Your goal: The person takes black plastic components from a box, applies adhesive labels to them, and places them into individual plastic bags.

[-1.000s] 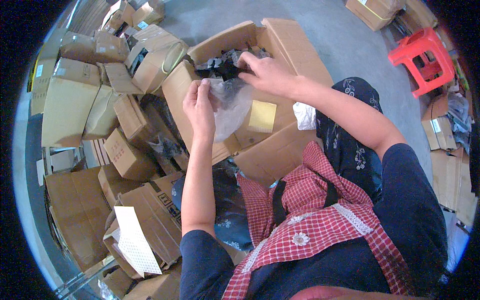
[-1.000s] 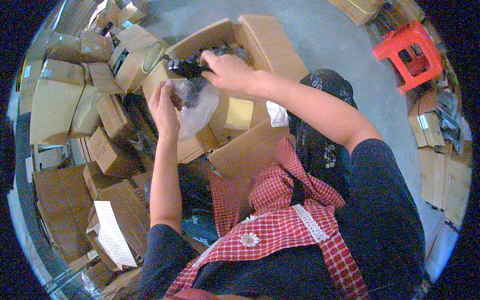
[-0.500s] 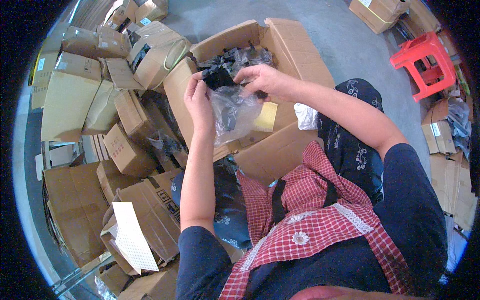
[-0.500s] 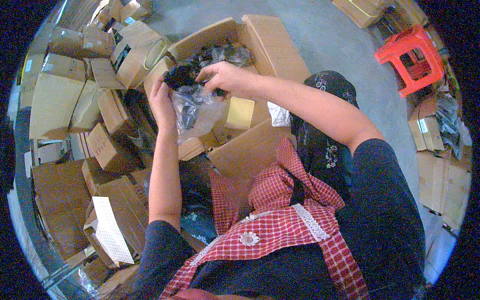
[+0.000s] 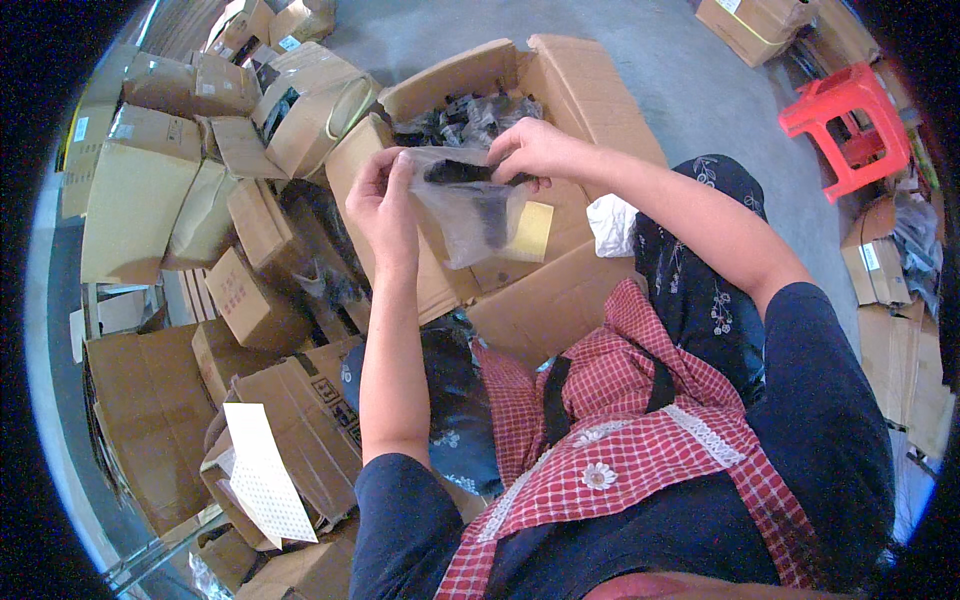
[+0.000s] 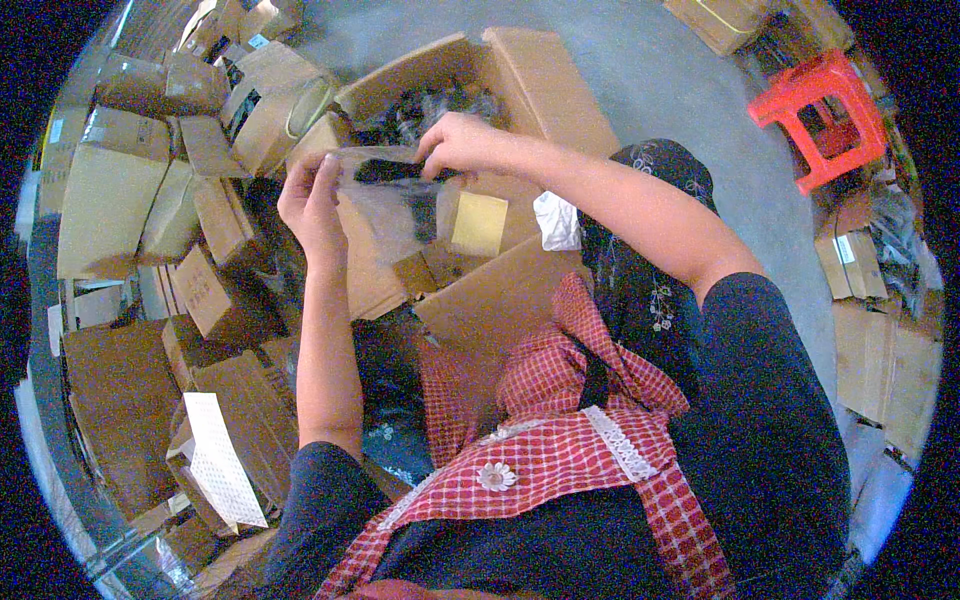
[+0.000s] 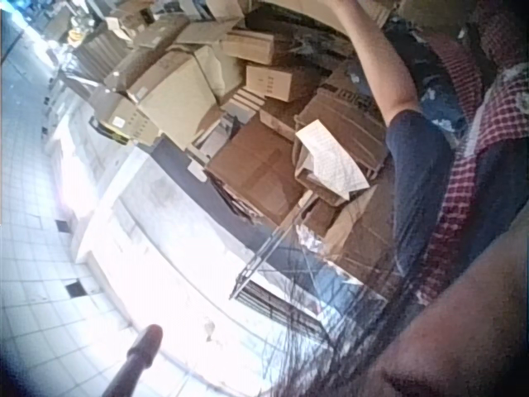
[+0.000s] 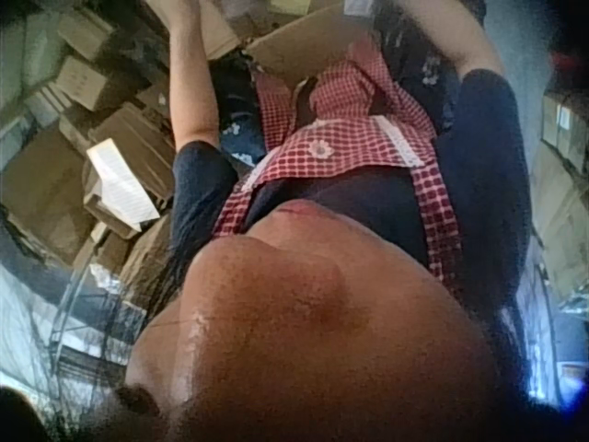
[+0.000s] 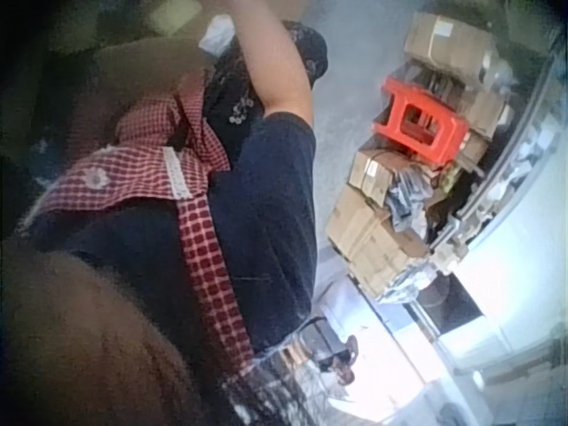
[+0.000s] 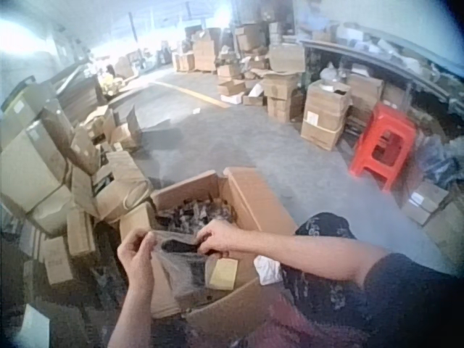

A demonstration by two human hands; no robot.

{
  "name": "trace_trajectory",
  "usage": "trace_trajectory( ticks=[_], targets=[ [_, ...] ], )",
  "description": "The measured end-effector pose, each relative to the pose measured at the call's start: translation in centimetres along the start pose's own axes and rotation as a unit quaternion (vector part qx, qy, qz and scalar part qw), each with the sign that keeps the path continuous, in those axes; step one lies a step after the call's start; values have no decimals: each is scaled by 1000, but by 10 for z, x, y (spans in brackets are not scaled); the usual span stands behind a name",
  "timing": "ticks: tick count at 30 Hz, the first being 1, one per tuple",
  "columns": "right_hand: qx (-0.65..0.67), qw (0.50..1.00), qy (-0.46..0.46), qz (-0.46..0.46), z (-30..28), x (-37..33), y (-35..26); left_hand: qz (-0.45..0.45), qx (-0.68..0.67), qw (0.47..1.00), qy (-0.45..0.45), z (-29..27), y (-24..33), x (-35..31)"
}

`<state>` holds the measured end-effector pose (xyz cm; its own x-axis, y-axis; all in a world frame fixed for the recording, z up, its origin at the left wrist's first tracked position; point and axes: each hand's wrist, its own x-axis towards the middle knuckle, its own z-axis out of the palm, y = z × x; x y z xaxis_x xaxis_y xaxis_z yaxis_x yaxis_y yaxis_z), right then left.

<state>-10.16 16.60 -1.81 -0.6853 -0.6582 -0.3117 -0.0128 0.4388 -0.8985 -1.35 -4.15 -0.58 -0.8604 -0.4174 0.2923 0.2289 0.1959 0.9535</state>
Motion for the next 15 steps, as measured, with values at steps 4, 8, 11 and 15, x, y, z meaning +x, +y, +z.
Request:
trace_trajectory(
  ticks=[4,8,11,15],
  targets=[
    [-16,1000,-2,-5,-5,-1,-4,34,104,994,-11,-7,-1,2],
    [-88,995,-38,-31,0,-5,-3,88,229,967,-68,10,11,-8],
    [-112,991,-71,-30,9,-9,-4,74,188,973,-110,21,4,-13],
    [-46,996,-72,-12,13,-9,-6,-51,53,981,-179,12,-2,-4]
  ],
)
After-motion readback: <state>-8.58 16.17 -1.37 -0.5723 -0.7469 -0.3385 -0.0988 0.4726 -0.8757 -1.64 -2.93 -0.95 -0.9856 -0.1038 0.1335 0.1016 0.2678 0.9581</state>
